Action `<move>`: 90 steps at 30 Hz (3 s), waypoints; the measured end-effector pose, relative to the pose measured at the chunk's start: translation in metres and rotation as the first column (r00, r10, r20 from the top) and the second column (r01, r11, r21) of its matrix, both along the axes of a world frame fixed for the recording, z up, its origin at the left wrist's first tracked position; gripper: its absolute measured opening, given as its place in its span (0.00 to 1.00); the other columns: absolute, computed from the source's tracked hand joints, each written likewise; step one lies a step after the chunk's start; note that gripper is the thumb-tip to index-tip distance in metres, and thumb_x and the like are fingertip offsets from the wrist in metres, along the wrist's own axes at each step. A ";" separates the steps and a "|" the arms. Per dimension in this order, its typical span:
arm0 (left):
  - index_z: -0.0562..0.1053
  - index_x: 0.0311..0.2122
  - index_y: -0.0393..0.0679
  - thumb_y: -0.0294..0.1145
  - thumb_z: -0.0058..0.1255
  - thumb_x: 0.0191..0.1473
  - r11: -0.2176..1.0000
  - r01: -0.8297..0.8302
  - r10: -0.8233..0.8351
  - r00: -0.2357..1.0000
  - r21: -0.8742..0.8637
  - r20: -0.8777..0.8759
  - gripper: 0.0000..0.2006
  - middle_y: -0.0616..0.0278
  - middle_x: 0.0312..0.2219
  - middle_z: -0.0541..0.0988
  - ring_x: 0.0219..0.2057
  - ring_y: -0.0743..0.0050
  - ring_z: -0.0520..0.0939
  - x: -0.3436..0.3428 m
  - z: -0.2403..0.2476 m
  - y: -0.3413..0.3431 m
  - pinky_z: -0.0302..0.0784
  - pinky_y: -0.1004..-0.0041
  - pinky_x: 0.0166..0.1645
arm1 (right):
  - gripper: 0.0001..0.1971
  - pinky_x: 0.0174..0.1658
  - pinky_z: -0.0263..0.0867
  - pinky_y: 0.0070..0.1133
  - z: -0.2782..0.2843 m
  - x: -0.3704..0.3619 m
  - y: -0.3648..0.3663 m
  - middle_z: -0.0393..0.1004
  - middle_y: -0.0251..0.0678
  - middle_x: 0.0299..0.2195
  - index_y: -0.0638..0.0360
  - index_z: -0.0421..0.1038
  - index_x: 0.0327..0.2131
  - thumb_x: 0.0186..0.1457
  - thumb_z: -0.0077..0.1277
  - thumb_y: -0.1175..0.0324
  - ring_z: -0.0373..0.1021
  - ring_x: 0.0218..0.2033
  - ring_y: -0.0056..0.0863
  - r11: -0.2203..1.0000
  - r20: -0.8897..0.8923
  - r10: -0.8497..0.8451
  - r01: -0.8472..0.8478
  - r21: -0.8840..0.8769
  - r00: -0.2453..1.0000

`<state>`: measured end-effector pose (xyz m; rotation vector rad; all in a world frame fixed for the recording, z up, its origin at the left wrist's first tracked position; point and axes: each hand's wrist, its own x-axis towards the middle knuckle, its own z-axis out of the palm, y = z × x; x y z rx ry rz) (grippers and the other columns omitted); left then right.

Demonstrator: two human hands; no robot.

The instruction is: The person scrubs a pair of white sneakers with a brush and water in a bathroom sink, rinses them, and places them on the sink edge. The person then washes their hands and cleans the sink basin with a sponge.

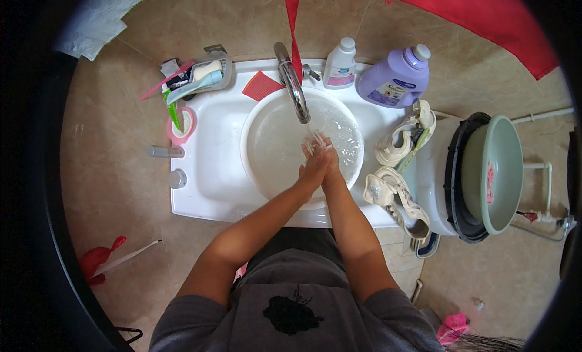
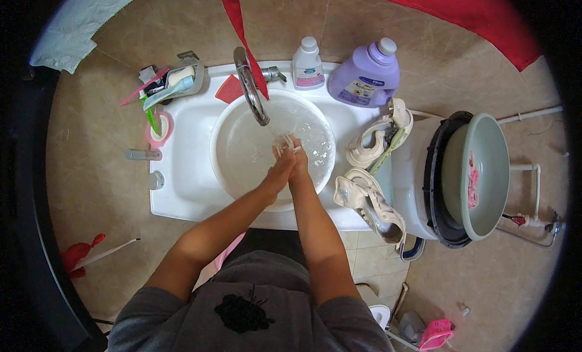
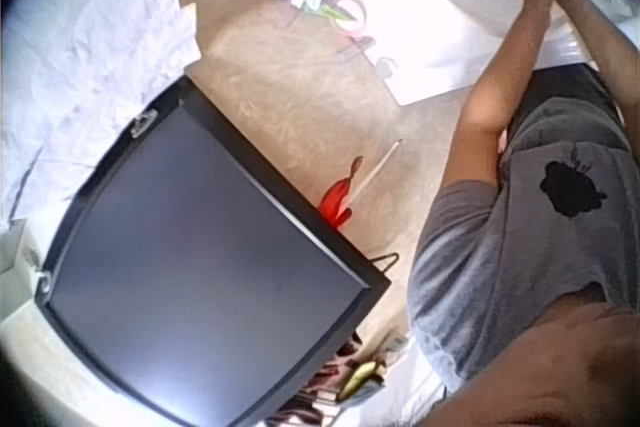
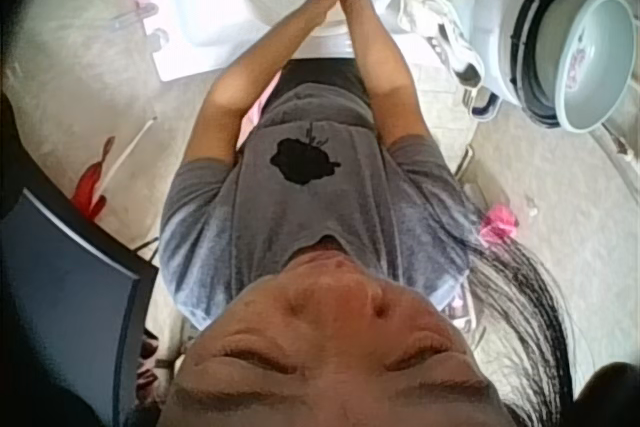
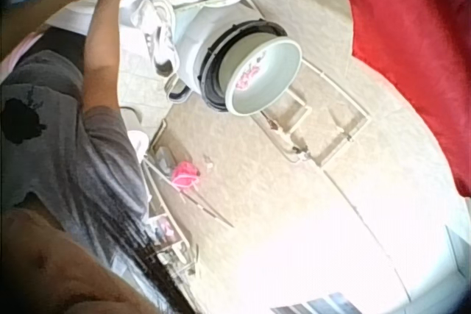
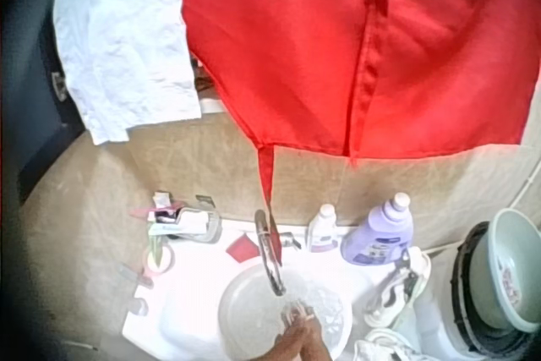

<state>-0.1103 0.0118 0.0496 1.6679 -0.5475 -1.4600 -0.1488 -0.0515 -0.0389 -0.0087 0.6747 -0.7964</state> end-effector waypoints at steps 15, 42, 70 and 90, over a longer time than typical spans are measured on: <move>0.69 0.41 0.47 0.50 0.43 0.62 0.909 -0.358 0.412 0.700 0.213 -0.583 0.16 0.60 0.33 0.76 0.30 0.62 0.80 0.068 -0.064 -0.037 0.79 0.62 0.32 | 0.21 0.55 0.60 0.31 0.103 0.008 -0.045 0.66 0.54 0.51 0.61 0.65 0.54 0.59 0.47 0.64 0.65 0.52 0.46 0.518 -0.828 -0.442 -0.657 -0.549 0.344; 0.75 0.46 0.41 0.53 0.43 0.59 0.989 -0.144 0.142 0.960 -0.009 0.242 0.24 0.58 0.35 0.79 0.35 0.63 0.78 0.046 -0.066 -0.035 0.72 0.65 0.43 | 0.30 0.43 0.69 0.34 -0.005 -0.002 -0.008 0.70 0.38 0.46 0.58 0.62 0.53 0.57 0.49 0.44 0.69 0.43 0.33 0.991 -0.279 0.043 -0.075 -0.107 0.959; 0.55 0.62 0.41 0.37 0.55 0.54 0.845 -0.531 0.515 0.780 0.061 -0.356 0.33 0.61 0.31 0.75 0.29 0.67 0.76 0.098 -0.100 -0.029 0.75 0.66 0.31 | 0.29 0.55 0.57 0.27 0.032 -0.005 0.059 0.68 0.35 0.46 0.59 0.63 0.48 0.61 0.39 0.40 0.64 0.50 0.29 0.954 -0.347 0.235 -0.285 -0.098 0.908; 0.46 0.67 0.50 0.52 0.33 0.63 0.901 -0.417 0.432 0.838 0.119 -0.334 0.32 0.51 0.64 0.51 0.61 0.53 0.59 0.055 -0.073 -0.021 0.58 0.60 0.62 | 0.36 0.57 0.58 0.24 0.034 0.003 0.061 0.65 0.40 0.55 0.62 0.57 0.59 0.61 0.38 0.40 0.62 0.55 0.30 0.951 -0.239 0.244 -0.281 -0.133 0.940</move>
